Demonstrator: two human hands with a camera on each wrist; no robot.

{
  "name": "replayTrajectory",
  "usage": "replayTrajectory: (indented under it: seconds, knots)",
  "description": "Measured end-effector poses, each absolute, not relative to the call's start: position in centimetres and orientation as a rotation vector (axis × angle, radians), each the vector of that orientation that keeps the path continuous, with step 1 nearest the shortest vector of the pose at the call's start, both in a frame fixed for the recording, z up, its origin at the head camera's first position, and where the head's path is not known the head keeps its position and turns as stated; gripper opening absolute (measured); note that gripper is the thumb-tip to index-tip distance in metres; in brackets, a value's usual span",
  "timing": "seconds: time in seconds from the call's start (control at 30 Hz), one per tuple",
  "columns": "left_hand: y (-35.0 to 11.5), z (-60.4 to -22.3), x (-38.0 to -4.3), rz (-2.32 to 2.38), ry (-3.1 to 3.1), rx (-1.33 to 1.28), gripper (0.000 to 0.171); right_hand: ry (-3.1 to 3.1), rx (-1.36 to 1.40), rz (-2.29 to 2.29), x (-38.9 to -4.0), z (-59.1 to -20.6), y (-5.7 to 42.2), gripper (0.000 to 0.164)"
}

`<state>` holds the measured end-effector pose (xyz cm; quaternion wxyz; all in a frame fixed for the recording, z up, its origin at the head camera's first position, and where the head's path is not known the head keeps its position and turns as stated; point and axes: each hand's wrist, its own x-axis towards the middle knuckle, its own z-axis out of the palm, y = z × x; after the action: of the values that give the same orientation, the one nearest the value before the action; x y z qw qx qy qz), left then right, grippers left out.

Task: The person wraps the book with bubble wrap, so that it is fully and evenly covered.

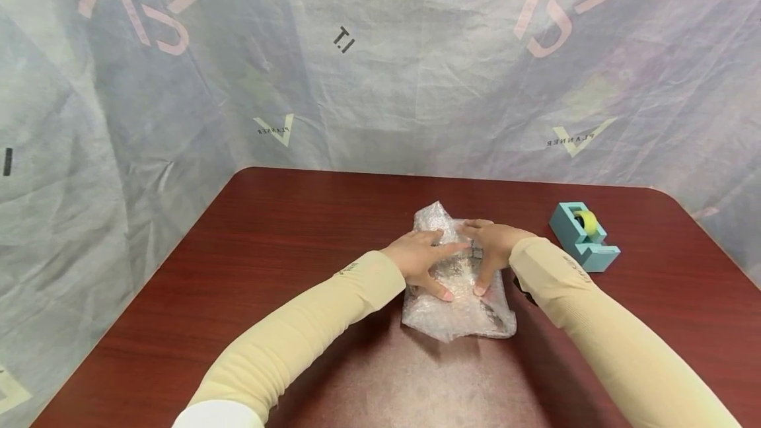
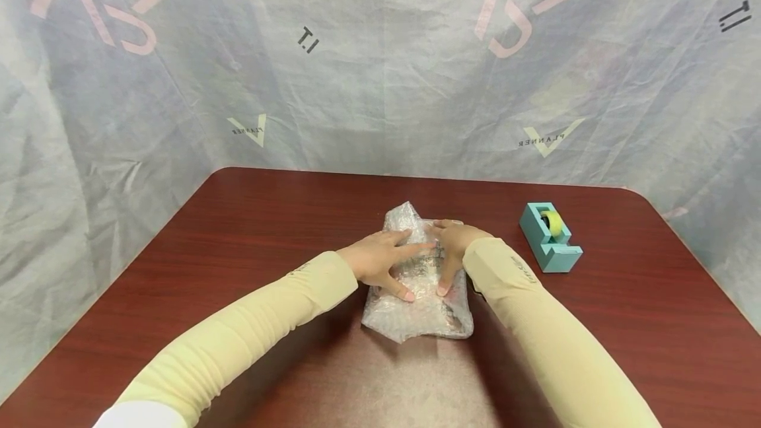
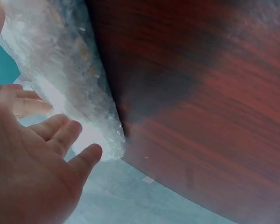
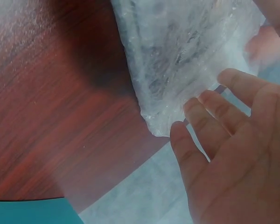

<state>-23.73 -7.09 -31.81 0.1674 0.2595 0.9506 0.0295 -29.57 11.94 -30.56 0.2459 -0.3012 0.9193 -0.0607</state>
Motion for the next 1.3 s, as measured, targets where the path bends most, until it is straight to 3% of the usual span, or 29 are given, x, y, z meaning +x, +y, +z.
replayTrajectory:
  seconds: [0.1, 0.53, 0.97, 1.3]
  knots:
    - [-7.2, -32.0, -23.7, 0.092, 2.75, 0.73, 0.107, 2.515, -0.841, -0.168, -29.3, -30.5, 11.9, 0.126]
    - [-7.2, -31.5, -22.6, 0.017, 2.758, 0.568, 0.124, 2.523, -0.879, -0.179, -28.4, -30.8, 11.3, 0.125]
    - [-6.7, -31.3, -23.5, -0.066, 2.707, 0.631, 0.118, 2.505, -0.908, -0.166, -28.4, -30.6, 11.7, 0.127]
    - [-6.5, -32.1, -23.9, -0.09, 2.798, 0.655, 0.123, 2.504, -0.965, -0.222, -28.5, -31.0, 11.8, 0.126]
